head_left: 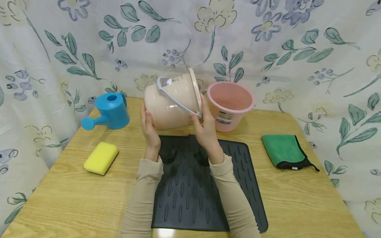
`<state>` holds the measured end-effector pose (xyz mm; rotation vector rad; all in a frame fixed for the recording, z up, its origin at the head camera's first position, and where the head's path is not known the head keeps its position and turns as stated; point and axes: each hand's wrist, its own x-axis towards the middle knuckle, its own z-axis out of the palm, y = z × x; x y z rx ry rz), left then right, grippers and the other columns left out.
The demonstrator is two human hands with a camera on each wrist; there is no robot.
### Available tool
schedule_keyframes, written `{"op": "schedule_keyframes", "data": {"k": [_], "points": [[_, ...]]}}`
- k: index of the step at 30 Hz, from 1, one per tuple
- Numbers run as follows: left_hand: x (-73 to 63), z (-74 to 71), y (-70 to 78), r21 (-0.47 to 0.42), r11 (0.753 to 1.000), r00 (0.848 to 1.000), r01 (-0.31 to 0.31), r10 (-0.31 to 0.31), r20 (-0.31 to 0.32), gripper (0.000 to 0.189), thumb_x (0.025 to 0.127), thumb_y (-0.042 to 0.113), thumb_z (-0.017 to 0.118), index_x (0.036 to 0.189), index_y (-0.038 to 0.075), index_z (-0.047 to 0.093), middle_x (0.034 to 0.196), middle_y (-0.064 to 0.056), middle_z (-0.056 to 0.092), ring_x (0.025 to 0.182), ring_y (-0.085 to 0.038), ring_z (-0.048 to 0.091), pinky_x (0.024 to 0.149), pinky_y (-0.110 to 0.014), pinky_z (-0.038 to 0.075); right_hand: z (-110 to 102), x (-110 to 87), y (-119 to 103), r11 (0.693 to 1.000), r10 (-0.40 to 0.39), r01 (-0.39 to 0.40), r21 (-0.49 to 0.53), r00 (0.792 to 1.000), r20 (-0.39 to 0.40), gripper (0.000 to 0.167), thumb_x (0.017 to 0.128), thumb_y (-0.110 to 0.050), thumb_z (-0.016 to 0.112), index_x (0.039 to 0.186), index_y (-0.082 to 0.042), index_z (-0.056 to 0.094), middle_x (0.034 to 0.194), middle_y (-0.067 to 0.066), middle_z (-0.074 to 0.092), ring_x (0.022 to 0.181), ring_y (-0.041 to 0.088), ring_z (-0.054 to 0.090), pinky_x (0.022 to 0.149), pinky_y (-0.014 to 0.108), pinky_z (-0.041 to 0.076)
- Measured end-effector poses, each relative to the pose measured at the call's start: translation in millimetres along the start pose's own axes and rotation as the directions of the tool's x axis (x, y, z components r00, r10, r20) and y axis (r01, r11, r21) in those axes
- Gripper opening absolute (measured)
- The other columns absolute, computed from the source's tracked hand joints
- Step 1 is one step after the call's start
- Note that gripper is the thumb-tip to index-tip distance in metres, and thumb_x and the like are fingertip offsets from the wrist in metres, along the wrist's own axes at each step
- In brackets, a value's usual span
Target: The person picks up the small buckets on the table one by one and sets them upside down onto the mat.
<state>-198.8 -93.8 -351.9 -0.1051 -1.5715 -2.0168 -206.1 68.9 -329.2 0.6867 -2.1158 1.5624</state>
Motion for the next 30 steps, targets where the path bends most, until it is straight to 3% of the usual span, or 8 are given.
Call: {"op": "schedule_keyframes", "data": {"k": [5, 8, 12, 14, 18, 23, 26, 30], "points": [[-3.8, 2.3, 10.3, 0.071, 0.993, 0.994, -0.097, 0.094, 0.049, 0.1, 0.086, 0.076, 0.04, 0.154, 0.005, 0.021, 0.161, -0.01, 0.024, 0.147, -0.026, 0.024, 0.121, -0.05, 0.018, -6, -7.0, 3, 0.99, 0.091, -0.088, 0.106, 0.996, -0.021, 0.065, 0.101, -0.011, 0.048, 0.156, -0.007, 0.014, 0.158, 0.013, 0.027, 0.133, 0.028, 0.042, 0.106, 0.047, 0.041], [-8.1, 3.9, 17.3, 0.156, 0.975, 0.984, -0.157, 0.142, 0.107, 0.111, 0.079, 0.085, 0.038, 0.154, 0.004, 0.022, 0.162, -0.01, 0.023, 0.149, -0.026, 0.023, 0.122, -0.049, 0.019, -12, -12.0, 7, 0.974, 0.142, -0.136, 0.179, 0.99, -0.019, 0.063, 0.103, -0.014, 0.043, 0.156, -0.01, 0.01, 0.16, 0.009, 0.02, 0.141, 0.025, 0.032, 0.115, 0.047, 0.032], [-17.2, 5.6, 26.9, 0.275, 0.922, 0.953, -0.272, 0.218, 0.211, 0.107, 0.082, 0.083, 0.032, 0.154, 0.003, 0.023, 0.162, -0.01, 0.021, 0.148, -0.026, 0.025, 0.119, -0.051, 0.026, -23, -18.2, 11, 0.934, 0.16, -0.152, 0.322, 0.987, 0.001, 0.062, 0.104, -0.021, 0.04, 0.156, -0.008, 0.008, 0.16, 0.013, 0.016, 0.142, 0.026, 0.029, 0.115, 0.046, 0.031], [-21.7, 7.2, 31.9, 0.322, 0.883, 0.925, -0.343, 0.258, 0.279, 0.104, 0.085, 0.081, 0.03, 0.153, 0.002, 0.023, 0.162, -0.012, 0.02, 0.149, -0.026, 0.024, 0.119, -0.05, 0.026, -30, -21.9, 12, 0.897, 0.177, -0.169, 0.409, 0.984, 0.017, 0.065, 0.104, -0.03, 0.041, 0.155, -0.008, 0.009, 0.158, 0.014, 0.018, 0.137, 0.023, 0.035, 0.112, 0.041, 0.036], [-27.9, 10.4, 42.8, 0.399, 0.768, 0.841, -0.501, 0.324, 0.433, 0.098, 0.09, 0.075, 0.028, 0.152, 0.0, 0.024, 0.161, -0.015, 0.02, 0.151, -0.025, 0.018, 0.123, -0.044, 0.018, -40, -29.6, 14, 0.806, 0.212, -0.205, 0.556, 0.976, 0.053, 0.065, 0.103, -0.036, 0.04, 0.154, -0.007, 0.011, 0.15, 0.01, 0.027, 0.124, 0.013, 0.045, 0.104, 0.027, 0.041], [-29.9, 12.9, 59.1, 0.443, 0.564, 0.694, -0.697, 0.375, 0.614, 0.095, 0.093, 0.071, 0.026, 0.149, -0.005, 0.029, 0.158, -0.022, 0.027, 0.15, -0.03, 0.021, 0.124, -0.041, 0.017, -47, -37.5, 14, 0.701, 0.242, -0.271, 0.659, 0.96, 0.138, 0.053, 0.107, -0.022, 0.027, 0.154, -0.003, 0.012, 0.144, 0.0, 0.033, 0.124, 0.006, 0.045, 0.105, 0.022, 0.039], [-29.5, 13.6, 68.8, 0.444, 0.455, 0.613, -0.772, 0.345, 0.711, 0.095, 0.094, 0.071, 0.022, 0.149, -0.006, 0.029, 0.157, -0.022, 0.028, 0.15, -0.03, 0.022, 0.124, -0.04, 0.017, -51, -43.2, 17, 0.667, 0.287, -0.344, 0.661, 0.937, 0.197, 0.052, 0.107, -0.018, 0.026, 0.155, -0.003, 0.012, 0.151, 0.005, 0.031, 0.128, 0.004, 0.044, 0.107, 0.021, 0.038], [-29.0, 16.7, 79.1, 0.428, 0.343, 0.527, -0.836, 0.282, 0.802, 0.096, 0.093, 0.072, 0.018, 0.149, -0.004, 0.031, 0.158, -0.019, 0.028, 0.149, -0.029, 0.023, 0.124, -0.037, 0.016, -55, -52.7, 25, 0.671, 0.347, -0.449, 0.59, 0.893, 0.286, 0.054, 0.106, -0.02, 0.032, 0.154, -0.001, 0.015, 0.156, 0.018, 0.026, 0.123, 0.001, 0.051, 0.104, 0.02, 0.042]]}}
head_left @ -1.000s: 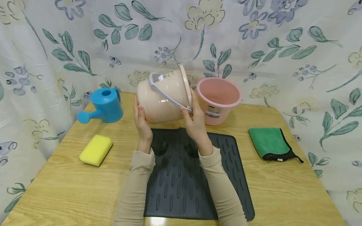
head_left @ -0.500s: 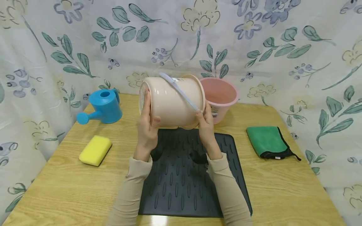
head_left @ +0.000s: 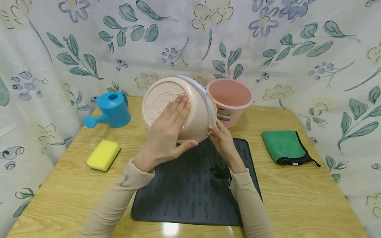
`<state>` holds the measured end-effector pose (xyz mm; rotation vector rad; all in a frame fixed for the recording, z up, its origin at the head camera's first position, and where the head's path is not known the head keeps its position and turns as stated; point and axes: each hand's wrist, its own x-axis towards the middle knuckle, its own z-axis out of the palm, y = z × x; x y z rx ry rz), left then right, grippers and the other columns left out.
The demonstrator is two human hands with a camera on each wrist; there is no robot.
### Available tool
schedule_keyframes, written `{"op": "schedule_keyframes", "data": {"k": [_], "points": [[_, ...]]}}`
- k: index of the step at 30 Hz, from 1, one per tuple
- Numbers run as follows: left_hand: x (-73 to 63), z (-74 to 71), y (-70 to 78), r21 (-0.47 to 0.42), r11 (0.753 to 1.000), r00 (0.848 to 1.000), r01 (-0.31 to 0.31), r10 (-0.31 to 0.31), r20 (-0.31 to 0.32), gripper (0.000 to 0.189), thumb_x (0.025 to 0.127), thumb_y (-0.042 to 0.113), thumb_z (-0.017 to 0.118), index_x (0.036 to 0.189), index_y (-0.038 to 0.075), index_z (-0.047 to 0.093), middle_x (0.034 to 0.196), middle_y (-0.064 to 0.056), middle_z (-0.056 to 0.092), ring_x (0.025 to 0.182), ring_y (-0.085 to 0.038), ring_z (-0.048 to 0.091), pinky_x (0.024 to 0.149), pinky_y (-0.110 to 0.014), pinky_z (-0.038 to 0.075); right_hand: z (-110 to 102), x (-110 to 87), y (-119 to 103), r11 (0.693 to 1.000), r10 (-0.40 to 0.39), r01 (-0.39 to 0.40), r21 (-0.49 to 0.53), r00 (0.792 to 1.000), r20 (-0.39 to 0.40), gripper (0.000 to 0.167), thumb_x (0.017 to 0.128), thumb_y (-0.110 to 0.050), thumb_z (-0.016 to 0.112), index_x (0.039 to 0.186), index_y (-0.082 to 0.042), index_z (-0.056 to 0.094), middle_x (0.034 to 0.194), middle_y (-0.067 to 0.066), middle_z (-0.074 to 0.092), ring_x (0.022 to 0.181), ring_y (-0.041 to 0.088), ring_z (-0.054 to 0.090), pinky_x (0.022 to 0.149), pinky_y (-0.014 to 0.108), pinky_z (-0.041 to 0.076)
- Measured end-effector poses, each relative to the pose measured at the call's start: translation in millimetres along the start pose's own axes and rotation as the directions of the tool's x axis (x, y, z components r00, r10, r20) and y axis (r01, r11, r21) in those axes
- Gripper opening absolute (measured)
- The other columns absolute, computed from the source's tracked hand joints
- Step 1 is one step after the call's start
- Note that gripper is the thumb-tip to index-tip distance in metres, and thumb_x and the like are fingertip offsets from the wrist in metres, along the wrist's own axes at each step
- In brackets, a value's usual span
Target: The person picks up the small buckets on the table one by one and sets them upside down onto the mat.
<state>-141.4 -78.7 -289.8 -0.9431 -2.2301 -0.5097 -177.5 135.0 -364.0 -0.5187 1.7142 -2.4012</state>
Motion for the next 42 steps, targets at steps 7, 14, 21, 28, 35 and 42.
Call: {"op": "schedule_keyframes", "data": {"k": [7, 14, 21, 28, 35, 42], "points": [[11.6, -9.4, 6.3, 0.115, 0.986, 0.979, -0.121, 0.099, 0.179, 0.09, 0.095, 0.069, 0.023, 0.148, -0.002, 0.034, 0.157, -0.016, 0.03, 0.149, -0.028, 0.025, 0.124, -0.037, 0.016, -6, -12.7, 14, 0.985, 0.167, -0.163, -0.049, 0.983, 0.079, 0.053, 0.107, -0.022, 0.031, 0.153, 0.003, 0.018, 0.154, 0.025, 0.029, 0.119, -0.002, 0.056, 0.104, 0.02, 0.045], [15.0, -12.6, 12.4, 0.205, 0.947, 0.928, -0.248, 0.172, 0.329, 0.084, 0.089, 0.054, 0.056, 0.148, -0.002, 0.035, 0.156, -0.018, 0.033, 0.148, -0.03, 0.027, 0.122, -0.04, 0.022, -8, -27.3, 28, 0.958, 0.278, -0.284, 0.048, 0.955, 0.103, 0.055, 0.106, -0.022, 0.035, 0.15, 0.008, 0.021, 0.127, -0.002, 0.058, 0.113, 0.004, 0.061, 0.098, 0.021, 0.05], [10.0, -18.2, 14.4, 0.197, 0.934, 0.887, -0.297, 0.193, 0.42, 0.081, 0.089, 0.049, 0.059, 0.147, -0.003, 0.037, 0.154, -0.018, 0.036, 0.147, -0.03, 0.03, 0.122, -0.041, 0.024, -7, -38.6, 38, 0.909, 0.341, -0.388, 0.152, 0.902, 0.265, 0.051, 0.107, -0.015, 0.028, 0.15, 0.011, 0.018, 0.129, -0.001, 0.059, 0.119, 0.01, 0.06, 0.103, 0.027, 0.049], [1.3, -20.7, 14.6, 0.149, 0.938, 0.853, -0.312, 0.208, 0.478, 0.074, 0.091, 0.046, 0.055, 0.146, -0.001, 0.039, 0.153, -0.016, 0.039, 0.144, -0.029, 0.034, 0.119, -0.042, 0.03, 1, -50.3, 43, 0.84, 0.429, -0.51, 0.184, 0.833, 0.349, 0.048, 0.106, -0.006, 0.025, 0.144, 0.022, 0.017, 0.123, 0.007, 0.061, 0.114, 0.014, 0.062, 0.1, 0.028, 0.051], [-11.5, -16.4, 12.5, 0.12, 0.947, 0.837, -0.298, 0.198, 0.51, 0.076, 0.09, 0.047, 0.057, 0.146, -0.001, 0.04, 0.153, -0.016, 0.04, 0.144, -0.029, 0.035, 0.118, -0.042, 0.031, 5, -64.2, 47, 0.775, 0.478, -0.59, 0.226, 0.782, 0.4, 0.047, 0.106, -0.006, 0.025, 0.142, 0.023, 0.018, 0.123, 0.014, 0.06, 0.115, 0.02, 0.062, 0.1, 0.032, 0.051], [-20.8, -10.4, 5.2, 0.089, 0.963, 0.838, -0.254, 0.173, 0.517, 0.077, 0.088, 0.046, 0.06, 0.145, -0.002, 0.041, 0.152, -0.015, 0.041, 0.143, -0.028, 0.037, 0.117, -0.041, 0.033, 6, -74.5, 53, 0.761, 0.493, -0.616, 0.203, 0.753, 0.436, 0.048, 0.107, -0.01, 0.024, 0.142, 0.023, 0.02, 0.129, 0.021, 0.056, 0.117, 0.022, 0.061, 0.103, 0.035, 0.05]]}}
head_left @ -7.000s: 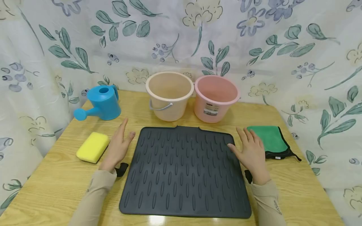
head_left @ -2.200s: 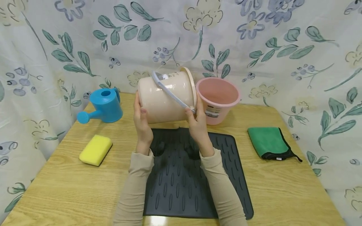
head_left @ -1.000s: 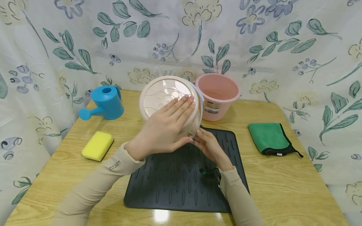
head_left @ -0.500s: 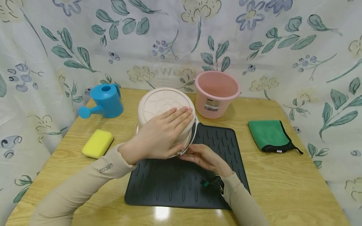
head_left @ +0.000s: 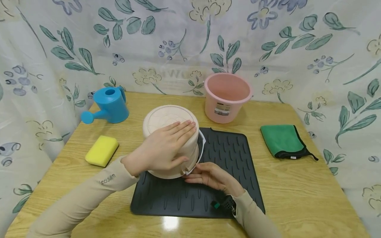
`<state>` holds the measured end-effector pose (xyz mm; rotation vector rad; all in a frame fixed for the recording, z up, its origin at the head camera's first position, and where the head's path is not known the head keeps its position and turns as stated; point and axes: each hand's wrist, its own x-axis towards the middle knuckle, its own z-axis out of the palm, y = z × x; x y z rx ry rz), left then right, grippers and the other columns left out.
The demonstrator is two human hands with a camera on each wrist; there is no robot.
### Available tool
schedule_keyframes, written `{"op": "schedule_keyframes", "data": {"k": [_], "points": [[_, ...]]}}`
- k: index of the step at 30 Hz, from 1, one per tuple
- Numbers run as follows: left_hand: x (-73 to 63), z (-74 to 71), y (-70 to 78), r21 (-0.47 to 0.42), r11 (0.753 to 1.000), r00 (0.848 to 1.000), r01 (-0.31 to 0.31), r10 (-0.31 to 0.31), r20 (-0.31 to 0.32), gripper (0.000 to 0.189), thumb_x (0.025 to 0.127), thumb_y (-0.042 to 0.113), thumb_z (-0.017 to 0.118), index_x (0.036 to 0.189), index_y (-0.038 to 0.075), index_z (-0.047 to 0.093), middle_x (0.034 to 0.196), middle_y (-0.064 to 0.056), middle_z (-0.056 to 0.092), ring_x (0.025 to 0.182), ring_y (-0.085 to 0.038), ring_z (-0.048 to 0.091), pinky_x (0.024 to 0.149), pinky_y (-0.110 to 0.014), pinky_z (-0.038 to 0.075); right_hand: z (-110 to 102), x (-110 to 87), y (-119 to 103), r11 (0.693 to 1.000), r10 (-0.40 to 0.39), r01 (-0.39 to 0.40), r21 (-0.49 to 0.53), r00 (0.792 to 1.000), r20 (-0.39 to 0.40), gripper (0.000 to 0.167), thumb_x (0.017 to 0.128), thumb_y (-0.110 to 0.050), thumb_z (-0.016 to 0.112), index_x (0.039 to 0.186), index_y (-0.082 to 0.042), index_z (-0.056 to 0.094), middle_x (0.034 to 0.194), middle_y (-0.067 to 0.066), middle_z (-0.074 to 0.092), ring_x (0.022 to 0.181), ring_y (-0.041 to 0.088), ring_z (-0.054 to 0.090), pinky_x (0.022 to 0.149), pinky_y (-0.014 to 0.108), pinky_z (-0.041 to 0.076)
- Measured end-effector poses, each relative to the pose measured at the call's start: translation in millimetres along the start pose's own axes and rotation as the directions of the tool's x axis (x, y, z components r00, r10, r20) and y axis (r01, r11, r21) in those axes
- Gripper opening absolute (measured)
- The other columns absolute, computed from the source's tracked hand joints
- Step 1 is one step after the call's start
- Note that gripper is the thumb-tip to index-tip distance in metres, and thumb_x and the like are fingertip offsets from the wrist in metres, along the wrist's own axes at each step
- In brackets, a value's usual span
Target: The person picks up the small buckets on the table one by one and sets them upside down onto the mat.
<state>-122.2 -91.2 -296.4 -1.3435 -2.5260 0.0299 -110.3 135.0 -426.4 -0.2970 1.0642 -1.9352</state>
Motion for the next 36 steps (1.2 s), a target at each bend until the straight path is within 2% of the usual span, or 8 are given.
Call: {"op": "schedule_keyframes", "data": {"k": [4, 12, 18, 23, 28, 30, 33, 36], "points": [[-1.6, 4.5, -2.7, -0.025, 1.0, 1.0, 0.009, -0.009, 0.013, 0.076, 0.089, 0.046, 0.06, 0.145, -0.002, 0.04, 0.152, -0.016, 0.041, 0.143, -0.029, 0.038, 0.117, -0.042, 0.033, -1, -0.2, 3, 1.0, 0.011, -0.011, -0.002, 1.0, 0.013, 0.05, 0.107, -0.012, 0.024, 0.144, 0.022, 0.018, 0.134, 0.024, 0.052, 0.118, 0.022, 0.06, 0.103, 0.035, 0.049], [-5.4, 9.6, -8.5, -0.068, 0.997, 0.999, 0.038, -0.036, 0.037, 0.077, 0.089, 0.046, 0.061, 0.146, -0.001, 0.039, 0.153, -0.015, 0.04, 0.143, -0.03, 0.037, 0.117, -0.043, 0.033, 1, 2.9, 7, 0.998, 0.04, -0.04, 0.038, 0.999, 0.007, 0.05, 0.107, -0.01, 0.023, 0.144, 0.022, 0.015, 0.132, 0.022, 0.054, 0.117, 0.021, 0.061, 0.102, 0.036, 0.05], [-8.8, 12.8, -13.6, -0.092, 0.995, 0.999, 0.047, -0.044, 0.032, 0.076, 0.09, 0.044, 0.061, 0.146, -0.002, 0.038, 0.153, -0.016, 0.04, 0.143, -0.031, 0.037, 0.117, -0.044, 0.033, 3, 3.9, 10, 0.996, 0.067, -0.067, 0.052, 0.998, 0.004, 0.051, 0.107, -0.012, 0.027, 0.144, 0.022, 0.016, 0.146, 0.038, 0.032, 0.12, 0.023, 0.059, 0.106, 0.04, 0.047], [-10.5, 15.1, -11.9, -0.099, 0.994, 0.999, 0.047, -0.045, 0.029, 0.075, 0.09, 0.044, 0.06, 0.147, -0.001, 0.038, 0.153, -0.015, 0.039, 0.143, -0.03, 0.036, 0.117, -0.044, 0.033, 4, 1.9, 12, 0.994, 0.081, -0.082, 0.072, 0.997, 0.009, 0.051, 0.107, -0.013, 0.024, 0.145, 0.019, 0.015, 0.149, 0.041, 0.023, 0.121, 0.022, 0.059, 0.106, 0.039, 0.047], [-12.6, 17.9, -11.5, -0.105, 0.994, 0.999, 0.038, -0.037, 0.007, 0.075, 0.09, 0.044, 0.061, 0.146, 0.0, 0.04, 0.152, -0.014, 0.041, 0.142, -0.028, 0.039, 0.116, -0.043, 0.035, 5, -1.9, 17, 0.985, 0.084, -0.096, 0.144, 0.993, 0.084, 0.038, 0.108, -0.016, 0.026, 0.13, 0.009, 0.044, 0.147, 0.037, 0.03, 0.121, 0.024, 0.06, 0.106, 0.039, 0.047], [-12.9, 18.8, -11.3, -0.102, 0.994, 1.0, 0.029, -0.03, -0.005, 0.074, 0.089, 0.044, 0.061, 0.146, 0.0, 0.04, 0.152, -0.014, 0.041, 0.142, -0.028, 0.039, 0.116, -0.043, 0.035, 5, -2.7, 18, 0.982, 0.088, -0.104, 0.159, 0.991, 0.104, 0.034, 0.108, -0.017, 0.026, 0.121, 0.005, 0.05, 0.147, 0.037, 0.032, 0.122, 0.025, 0.06, 0.106, 0.039, 0.047], [-15.1, 21.1, -9.0, -0.094, 0.995, 1.0, 0.021, -0.023, -0.02, 0.076, 0.089, 0.044, 0.061, 0.146, 0.0, 0.039, 0.152, -0.014, 0.041, 0.142, -0.028, 0.039, 0.116, -0.043, 0.035, 4, -3.9, 18, 0.983, 0.101, -0.118, 0.138, 0.987, 0.122, 0.043, 0.108, -0.018, 0.023, 0.133, 0.013, 0.041, 0.148, 0.037, 0.03, 0.124, 0.026, 0.058, 0.106, 0.038, 0.047], [-20.7, 25.8, -5.2, -0.08, 0.997, 0.999, 0.021, -0.024, -0.036, 0.078, 0.088, 0.045, 0.062, 0.146, -0.001, 0.039, 0.152, -0.015, 0.041, 0.142, -0.029, 0.038, 0.116, -0.043, 0.035, 2, -5.3, 18, 0.984, 0.131, -0.144, 0.103, 0.983, 0.129, 0.052, 0.108, -0.019, 0.02, 0.143, 0.021, 0.022, 0.147, 0.036, 0.033, 0.124, 0.025, 0.058, 0.105, 0.037, 0.048]]}}
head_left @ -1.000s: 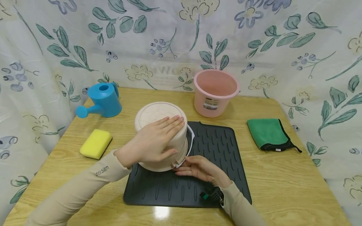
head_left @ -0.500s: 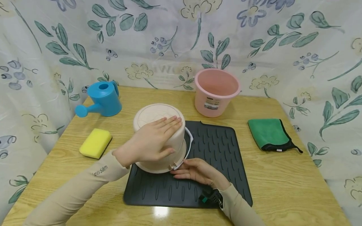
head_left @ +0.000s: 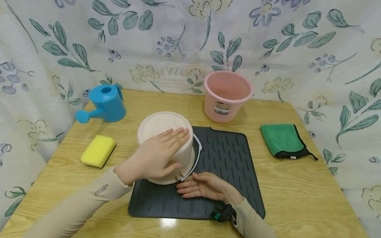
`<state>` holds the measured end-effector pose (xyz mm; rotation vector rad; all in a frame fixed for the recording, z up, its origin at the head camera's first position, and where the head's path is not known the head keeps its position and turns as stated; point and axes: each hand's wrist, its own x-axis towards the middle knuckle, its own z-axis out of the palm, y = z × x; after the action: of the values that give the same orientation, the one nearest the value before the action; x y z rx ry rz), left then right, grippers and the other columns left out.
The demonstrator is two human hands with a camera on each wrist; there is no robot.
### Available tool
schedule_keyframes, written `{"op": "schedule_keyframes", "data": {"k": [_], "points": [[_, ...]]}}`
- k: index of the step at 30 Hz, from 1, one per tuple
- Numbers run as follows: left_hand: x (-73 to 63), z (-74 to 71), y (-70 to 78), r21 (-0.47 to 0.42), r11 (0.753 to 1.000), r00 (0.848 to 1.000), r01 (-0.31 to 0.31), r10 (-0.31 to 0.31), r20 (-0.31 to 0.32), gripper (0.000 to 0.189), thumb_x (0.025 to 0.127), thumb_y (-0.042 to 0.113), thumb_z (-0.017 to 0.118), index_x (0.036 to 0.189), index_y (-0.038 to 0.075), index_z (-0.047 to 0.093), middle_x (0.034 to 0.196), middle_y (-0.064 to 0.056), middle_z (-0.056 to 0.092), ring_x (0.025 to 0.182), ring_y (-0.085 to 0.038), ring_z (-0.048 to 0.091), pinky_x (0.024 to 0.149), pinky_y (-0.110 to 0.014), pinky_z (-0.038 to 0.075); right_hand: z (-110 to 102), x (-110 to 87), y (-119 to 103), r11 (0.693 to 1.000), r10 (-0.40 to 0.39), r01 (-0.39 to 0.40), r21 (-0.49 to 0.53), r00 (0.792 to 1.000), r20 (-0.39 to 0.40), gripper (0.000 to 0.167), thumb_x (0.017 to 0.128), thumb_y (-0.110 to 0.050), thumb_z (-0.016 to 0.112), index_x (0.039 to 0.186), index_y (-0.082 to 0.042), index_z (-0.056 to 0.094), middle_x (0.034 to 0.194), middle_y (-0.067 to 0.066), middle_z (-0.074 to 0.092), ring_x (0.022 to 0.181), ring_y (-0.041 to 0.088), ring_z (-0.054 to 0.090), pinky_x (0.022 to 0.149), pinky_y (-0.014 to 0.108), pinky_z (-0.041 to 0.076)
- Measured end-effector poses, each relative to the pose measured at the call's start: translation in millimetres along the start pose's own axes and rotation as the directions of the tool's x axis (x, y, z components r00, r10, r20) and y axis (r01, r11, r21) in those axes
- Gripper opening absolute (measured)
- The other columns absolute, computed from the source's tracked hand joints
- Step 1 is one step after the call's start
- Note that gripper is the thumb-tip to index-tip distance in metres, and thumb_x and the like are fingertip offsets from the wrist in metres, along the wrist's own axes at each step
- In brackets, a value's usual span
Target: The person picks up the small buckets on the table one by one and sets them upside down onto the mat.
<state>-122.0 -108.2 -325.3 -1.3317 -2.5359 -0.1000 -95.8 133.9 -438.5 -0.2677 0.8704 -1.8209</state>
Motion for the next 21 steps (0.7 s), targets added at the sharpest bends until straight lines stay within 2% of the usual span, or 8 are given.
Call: {"op": "schedule_keyframes", "data": {"k": [2, 5, 8, 13, 21], "points": [[-4.2, 2.8, 3.0, 0.012, 1.0, 1.0, 0.006, -0.005, -0.019, 0.079, 0.087, 0.046, 0.063, 0.146, -0.001, 0.039, 0.152, -0.015, 0.041, 0.142, -0.028, 0.038, 0.116, -0.043, 0.035, -1, -1.9, 0, 1.0, 0.016, -0.016, -0.011, 1.0, 0.02, 0.054, 0.109, -0.019, 0.018, 0.143, 0.022, 0.017, 0.143, 0.031, 0.044, 0.122, 0.024, 0.059, 0.104, 0.036, 0.049], [-6.4, 5.5, 5.8, 0.028, 1.0, 0.999, 0.014, -0.013, -0.047, 0.08, 0.086, 0.046, 0.063, 0.146, -0.001, 0.039, 0.152, -0.015, 0.041, 0.143, -0.027, 0.038, 0.116, -0.042, 0.034, -2, -4.8, -1, 1.0, 0.011, -0.01, -0.005, 0.997, 0.082, 0.054, 0.109, -0.02, 0.015, 0.144, 0.02, 0.021, 0.135, 0.019, 0.058, 0.121, 0.024, 0.061, 0.104, 0.036, 0.049], [-5.8, 6.1, 6.9, 0.033, 0.999, 0.998, 0.026, -0.024, -0.058, 0.08, 0.086, 0.048, 0.063, 0.146, 0.0, 0.04, 0.152, -0.013, 0.042, 0.142, -0.026, 0.039, 0.117, -0.041, 0.034, -2, -7.6, -3, 1.0, -0.028, 0.028, 0.007, 0.991, 0.127, 0.054, 0.109, -0.021, 0.011, 0.145, 0.018, 0.021, 0.132, 0.013, 0.061, 0.124, 0.024, 0.059, 0.107, 0.037, 0.047], [-4.9, 6.0, 10.0, 0.009, 0.998, 0.997, 0.062, -0.062, -0.051, 0.076, 0.087, 0.045, 0.063, 0.146, 0.001, 0.041, 0.151, -0.012, 0.043, 0.142, -0.026, 0.039, 0.117, -0.041, 0.034, -5, -16.5, -9, 0.994, -0.109, 0.108, 0.027, 0.992, 0.069, 0.054, 0.109, -0.021, 0.011, 0.146, 0.019, 0.015, 0.132, 0.012, 0.061, 0.124, 0.024, 0.059, 0.107, 0.035, 0.046], [-4.1, 1.9, 23.0, 0.011, 0.984, 0.983, 0.179, -0.179, -0.031, 0.078, 0.086, 0.046, 0.064, 0.145, 0.0, 0.041, 0.151, -0.015, 0.042, 0.143, -0.03, 0.037, 0.118, -0.044, 0.032, -15, -29.0, -16, 0.978, -0.209, 0.21, -0.008, 0.978, 0.023, 0.053, 0.109, -0.02, 0.011, 0.143, 0.009, 0.038, 0.133, 0.013, 0.06, 0.125, 0.024, 0.058, 0.106, 0.036, 0.047]]}}
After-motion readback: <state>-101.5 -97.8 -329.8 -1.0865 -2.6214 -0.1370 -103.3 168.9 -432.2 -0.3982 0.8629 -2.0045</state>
